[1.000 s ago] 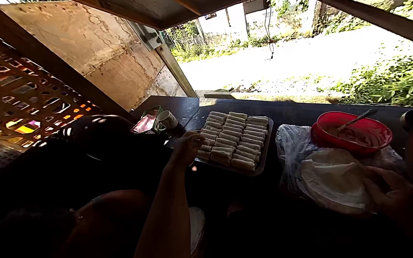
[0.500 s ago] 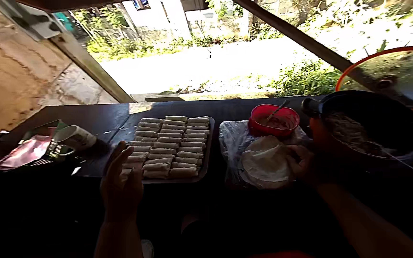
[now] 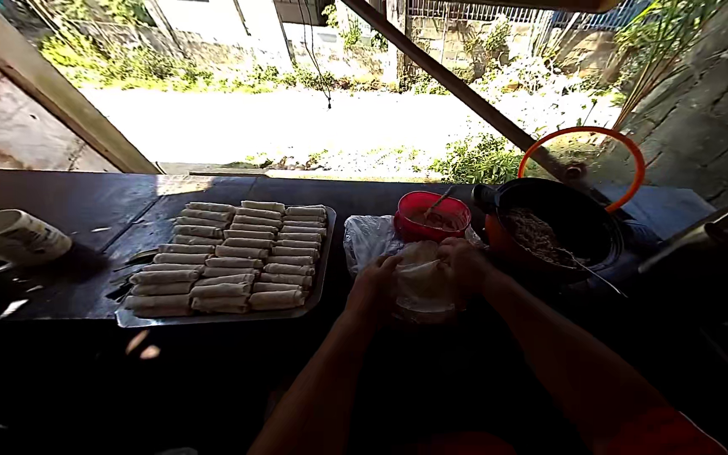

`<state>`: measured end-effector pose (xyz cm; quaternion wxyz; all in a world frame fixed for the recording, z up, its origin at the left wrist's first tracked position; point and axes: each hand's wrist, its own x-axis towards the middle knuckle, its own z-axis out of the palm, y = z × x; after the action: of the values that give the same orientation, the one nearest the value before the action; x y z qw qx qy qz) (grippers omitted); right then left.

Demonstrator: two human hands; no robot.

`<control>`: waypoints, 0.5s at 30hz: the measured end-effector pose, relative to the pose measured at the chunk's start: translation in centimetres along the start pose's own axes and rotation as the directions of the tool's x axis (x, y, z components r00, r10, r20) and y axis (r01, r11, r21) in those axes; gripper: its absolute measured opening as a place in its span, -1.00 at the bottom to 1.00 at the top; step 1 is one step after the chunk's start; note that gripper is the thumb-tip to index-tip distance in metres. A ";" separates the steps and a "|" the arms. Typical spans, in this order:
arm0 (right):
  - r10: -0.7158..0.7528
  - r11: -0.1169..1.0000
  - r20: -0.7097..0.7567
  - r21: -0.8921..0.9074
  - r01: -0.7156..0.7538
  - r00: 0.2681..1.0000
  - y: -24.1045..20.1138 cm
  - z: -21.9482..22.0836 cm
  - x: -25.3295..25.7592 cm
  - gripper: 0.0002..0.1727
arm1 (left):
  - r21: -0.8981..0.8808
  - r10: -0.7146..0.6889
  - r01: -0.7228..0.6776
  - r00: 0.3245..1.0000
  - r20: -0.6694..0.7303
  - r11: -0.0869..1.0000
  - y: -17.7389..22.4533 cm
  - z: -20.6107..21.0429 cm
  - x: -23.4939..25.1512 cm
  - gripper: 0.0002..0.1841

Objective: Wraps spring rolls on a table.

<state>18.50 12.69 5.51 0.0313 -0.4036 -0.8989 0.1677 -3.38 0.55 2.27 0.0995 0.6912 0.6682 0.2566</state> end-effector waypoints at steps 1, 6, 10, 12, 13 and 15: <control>-0.047 0.999 -0.013 0.003 0.047 0.999 -0.2 -0.5 0.0 -0.70 | 0.036 -0.024 0.022 0.998 0.057 0.999 0.0 -0.2 0.7 -0.60; -0.251 0.952 -0.037 0.169 0.254 0.967 -1.5 -3.5 -2.0 -0.70 | 0.005 0.024 -0.026 0.973 0.231 1.000 0.6 -1.9 2.1 -0.51; -0.342 0.870 -0.073 0.351 0.345 0.937 -2.0 -4.5 -3.2 -0.73 | -0.329 0.141 -0.026 0.934 0.330 0.944 1.1 -3.0 2.9 -0.38; -0.319 0.835 -0.130 0.429 0.344 0.939 -2.3 -4.8 -3.8 -0.74 | -0.482 0.190 0.004 0.916 0.353 0.876 1.8 -3.9 2.7 -0.38; -0.291 0.811 -0.151 0.485 0.327 0.945 -2.4 -4.8 -4.1 -0.73 | -0.530 0.209 0.009 0.913 0.349 0.848 2.1 -4.3 2.5 -0.39; -0.232 0.721 -0.177 0.629 0.291 0.956 -2.4 -4.5 -4.7 -0.66 | -0.610 0.224 0.007 0.927 0.301 0.792 2.8 -5.0 1.8 -0.45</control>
<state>20.81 9.01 10.93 0.2309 -0.2435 -0.8306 0.4444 -3.47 1.04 8.28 0.4182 0.6962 0.4810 0.3303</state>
